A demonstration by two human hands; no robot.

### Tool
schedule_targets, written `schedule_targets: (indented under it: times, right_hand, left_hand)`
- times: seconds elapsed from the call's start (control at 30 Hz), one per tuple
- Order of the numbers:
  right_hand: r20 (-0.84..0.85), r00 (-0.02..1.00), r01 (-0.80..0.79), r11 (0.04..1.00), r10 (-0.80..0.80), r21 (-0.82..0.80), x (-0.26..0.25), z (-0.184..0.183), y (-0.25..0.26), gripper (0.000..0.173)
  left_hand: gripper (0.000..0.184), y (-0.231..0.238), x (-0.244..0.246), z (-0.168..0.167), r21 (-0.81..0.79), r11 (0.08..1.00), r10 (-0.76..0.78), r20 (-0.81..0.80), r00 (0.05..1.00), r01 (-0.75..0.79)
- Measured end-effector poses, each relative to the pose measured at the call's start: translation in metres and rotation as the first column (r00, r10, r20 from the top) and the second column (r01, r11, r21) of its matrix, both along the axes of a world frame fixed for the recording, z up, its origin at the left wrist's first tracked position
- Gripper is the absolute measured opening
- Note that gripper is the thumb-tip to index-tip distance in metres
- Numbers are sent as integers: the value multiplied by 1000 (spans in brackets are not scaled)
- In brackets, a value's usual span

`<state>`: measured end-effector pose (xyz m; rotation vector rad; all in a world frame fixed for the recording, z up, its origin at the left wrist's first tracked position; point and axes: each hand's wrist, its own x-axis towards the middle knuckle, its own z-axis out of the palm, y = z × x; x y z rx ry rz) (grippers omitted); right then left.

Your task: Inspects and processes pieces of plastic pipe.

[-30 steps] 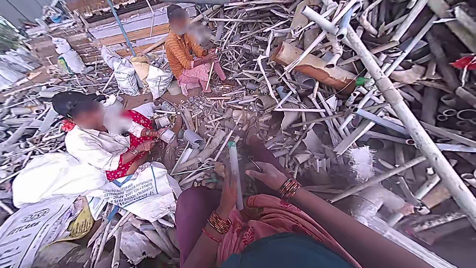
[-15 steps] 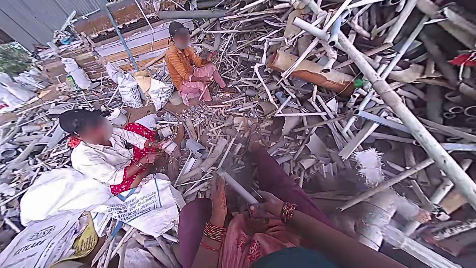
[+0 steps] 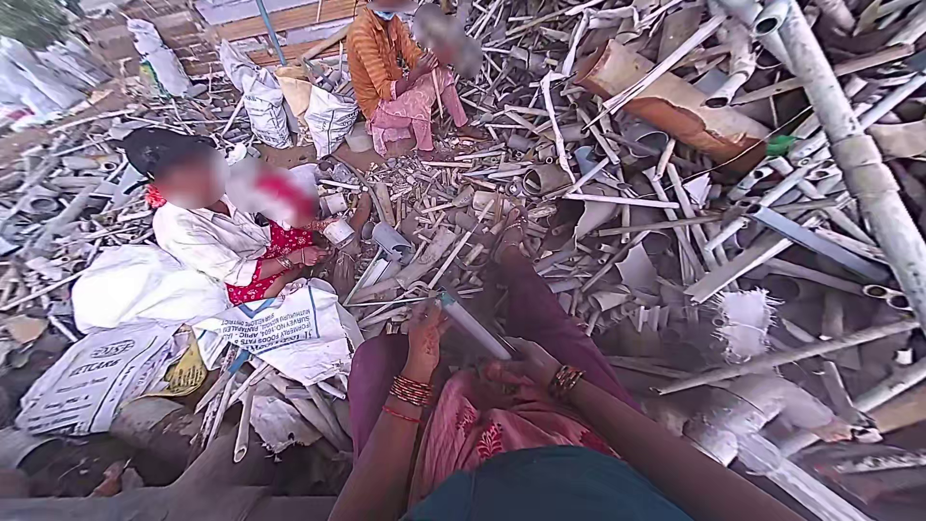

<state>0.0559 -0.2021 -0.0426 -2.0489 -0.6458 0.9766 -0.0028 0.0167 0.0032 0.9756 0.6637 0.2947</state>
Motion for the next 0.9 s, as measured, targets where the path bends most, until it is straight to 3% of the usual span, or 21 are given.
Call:
schedule_targets:
  times: [0.1, 0.2, 0.37, 0.5, 0.63, 0.77, 0.9]
  right_hand:
    - [-17, 1000, -2, 1000, 2, 0, -3, -7, -2, 41]
    - [33, 999, 2, 999, -4, 47, 4, -21, 3, 46]
    - [185, 979, -71, 994, 85, -85, 0, -14, 3, 47]
    - [146, 983, -94, 990, 109, -104, 0, -9, -2, 39]
    - [130, 991, 4, 996, 8, -94, -2, -13, -3, 30]
    - [297, 950, 13, 937, 98, -350, -2, 8, 7, 43]
    - [341, 934, 46, 908, 110, -417, -1, 10, 11, 45]
  left_hand:
    - [34, 1, -4, 3, -74, 997, -24, -25, 999, 22]
    - [22, 12, -3, 7, -58, 996, -66, -9, 998, 65]
    - [12, 15, -5, 5, -98, 960, -257, 52, 965, 261]
    - [14, 13, -11, 12, -92, 923, -366, 91, 926, 374]
    - [12, 16, -8, 9, -89, 932, -344, 89, 935, 352]
    - [10, 20, -6, 10, -83, 949, -302, 33, 953, 304]
    - [8, 16, -5, 12, 67, 967, -247, 22, 969, 245]
